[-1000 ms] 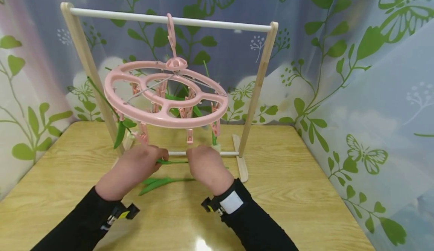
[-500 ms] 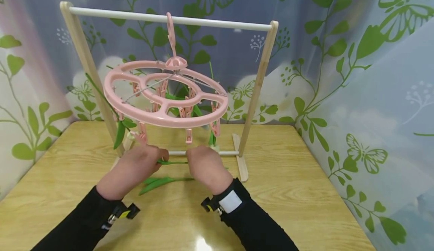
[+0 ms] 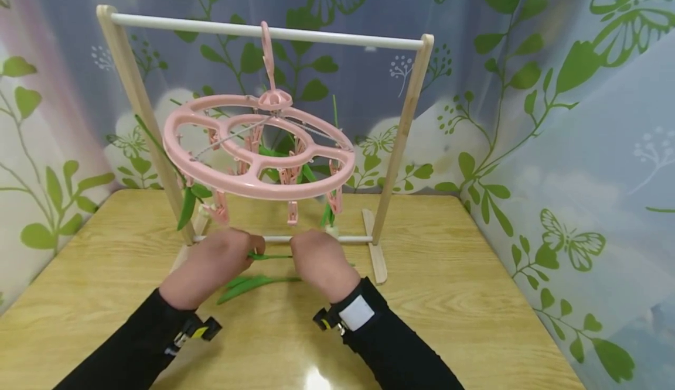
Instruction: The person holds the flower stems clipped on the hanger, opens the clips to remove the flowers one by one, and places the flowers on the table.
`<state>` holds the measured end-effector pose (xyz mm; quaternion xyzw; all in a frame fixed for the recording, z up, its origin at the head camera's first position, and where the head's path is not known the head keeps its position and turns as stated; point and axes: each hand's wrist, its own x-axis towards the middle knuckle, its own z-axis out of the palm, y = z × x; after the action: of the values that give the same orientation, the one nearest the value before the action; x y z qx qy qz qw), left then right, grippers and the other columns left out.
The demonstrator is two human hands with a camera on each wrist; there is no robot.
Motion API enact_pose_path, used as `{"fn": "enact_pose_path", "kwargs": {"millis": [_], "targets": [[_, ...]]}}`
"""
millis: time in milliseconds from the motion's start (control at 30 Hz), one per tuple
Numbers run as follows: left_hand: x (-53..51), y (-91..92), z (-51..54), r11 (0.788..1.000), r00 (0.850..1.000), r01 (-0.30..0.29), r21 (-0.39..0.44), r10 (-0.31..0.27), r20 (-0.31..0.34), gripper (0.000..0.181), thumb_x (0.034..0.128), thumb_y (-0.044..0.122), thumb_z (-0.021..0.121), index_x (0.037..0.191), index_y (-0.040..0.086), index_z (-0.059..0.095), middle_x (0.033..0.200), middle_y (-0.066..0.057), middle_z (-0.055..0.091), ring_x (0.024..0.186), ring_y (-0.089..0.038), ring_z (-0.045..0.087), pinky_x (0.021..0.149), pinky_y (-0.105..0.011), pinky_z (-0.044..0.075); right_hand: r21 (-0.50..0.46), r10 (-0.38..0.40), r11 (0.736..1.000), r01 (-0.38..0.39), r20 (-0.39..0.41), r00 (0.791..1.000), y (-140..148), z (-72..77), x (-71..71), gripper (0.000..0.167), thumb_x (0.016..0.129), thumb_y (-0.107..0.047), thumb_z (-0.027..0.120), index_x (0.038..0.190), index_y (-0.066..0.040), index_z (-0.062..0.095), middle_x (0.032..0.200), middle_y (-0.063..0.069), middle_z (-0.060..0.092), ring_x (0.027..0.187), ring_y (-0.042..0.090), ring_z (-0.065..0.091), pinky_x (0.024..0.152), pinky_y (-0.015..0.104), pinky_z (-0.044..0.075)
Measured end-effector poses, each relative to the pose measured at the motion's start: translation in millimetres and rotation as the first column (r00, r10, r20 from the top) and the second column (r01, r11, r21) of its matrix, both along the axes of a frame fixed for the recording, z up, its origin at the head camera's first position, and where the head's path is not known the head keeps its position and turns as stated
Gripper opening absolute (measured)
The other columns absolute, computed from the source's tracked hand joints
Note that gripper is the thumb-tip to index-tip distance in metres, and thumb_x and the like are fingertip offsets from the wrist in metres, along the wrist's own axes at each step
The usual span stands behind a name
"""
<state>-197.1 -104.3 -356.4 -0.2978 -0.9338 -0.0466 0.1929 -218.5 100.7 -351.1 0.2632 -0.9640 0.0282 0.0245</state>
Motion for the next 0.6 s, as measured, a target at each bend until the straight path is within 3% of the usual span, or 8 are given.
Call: {"fn": "enact_pose_path", "kwargs": {"millis": [133,300,367,400,433,500,600], "targets": [[-3.7,0.7,-4.5,1.000,0.999,-0.013,0.016,0.012,0.050,0.034,0.0906,-0.010,0.051,0.082,0.017,0.070,0.062,0.011,0.013,0.053,-0.005,0.018,0.051,-0.018,0.022,0.022,-0.014,1.000,0.013,0.027,1.000,-1,-1.3,-1.8,0.019,0.099,-0.007,0.057,0.084,-0.015,0.067,0.064,-0.003,0.053,0.056,0.011,0.046,0.048,0.025,0.035],[-5.0,-0.7,-8.9,1.000,1.000,0.016,0.000,-0.016,-0.024,0.038,0.0903,-0.011,0.051,0.072,0.021,0.059,0.064,0.009,0.011,0.056,-0.006,0.016,0.054,-0.018,0.023,0.049,-0.019,0.999,0.017,0.029,0.999,-2,-5.0,-4.5,0.020,0.099,-0.007,0.057,0.082,-0.015,0.065,0.064,-0.003,0.053,0.057,0.010,0.048,0.048,0.025,0.037],[-5.2,-1.0,-9.6,0.999,0.999,0.026,0.039,-0.027,0.022,0.040,0.0932,-0.009,0.048,0.069,0.023,0.051,0.064,0.009,0.012,0.057,-0.006,0.014,0.055,-0.020,0.021,0.061,-0.016,0.998,0.014,0.029,0.999,-3,-6.9,-5.6,0.022,0.099,-0.007,0.057,0.080,-0.015,0.064,0.064,-0.004,0.053,0.058,0.010,0.049,0.048,0.024,0.038],[-5.4,-0.9,-9.9,0.995,0.995,0.018,0.099,-0.028,0.098,0.040,0.0961,-0.006,0.045,0.068,0.023,0.048,0.064,0.009,0.013,0.057,-0.006,0.014,0.056,-0.021,0.021,0.066,-0.015,0.998,0.013,0.030,0.999,-3,-7.7,-6.2,0.023,0.099,-0.007,0.057,0.079,-0.016,0.064,0.064,-0.004,0.053,0.057,0.010,0.049,0.048,0.024,0.038],[-5.4,-0.3,-10.2,0.985,0.981,-0.001,0.172,-0.032,0.191,0.040,0.0983,-0.003,0.042,0.067,0.023,0.046,0.063,0.009,0.014,0.057,-0.006,0.014,0.056,-0.022,0.021,0.069,-0.015,0.998,0.013,0.033,0.999,-3,-8.6,-6.2,0.024,0.099,-0.006,0.057,0.078,-0.016,0.063,0.064,-0.004,0.053,0.057,0.010,0.049,0.048,0.024,0.038],[-5.8,0.9,-10.6,0.952,0.936,-0.069,0.298,-0.042,0.350,0.040,0.1018,0.005,0.036,0.066,0.023,0.042,0.062,0.009,0.016,0.057,-0.008,0.014,0.057,-0.024,0.021,0.068,-0.017,0.998,0.014,0.039,0.999,-3,-10.1,-6.2,0.026,0.099,-0.007,0.056,0.076,-0.016,0.061,0.063,-0.004,0.053,0.056,0.010,0.048,0.048,0.024,0.037],[-5.8,2.2,-12.0,0.897,0.868,-0.170,0.407,-0.059,0.492,0.040,0.1027,0.012,0.032,0.065,0.021,0.040,0.059,0.008,0.019,0.055,-0.009,0.015,0.057,-0.025,0.021,0.060,-0.022,0.998,0.019,0.051,0.998,-3,-12.0,-6.1,0.027,0.099,-0.007,0.055,0.075,-0.017,0.060,0.063,-0.003,0.052,0.056,0.011,0.046,0.048,0.024,0.036]]}}
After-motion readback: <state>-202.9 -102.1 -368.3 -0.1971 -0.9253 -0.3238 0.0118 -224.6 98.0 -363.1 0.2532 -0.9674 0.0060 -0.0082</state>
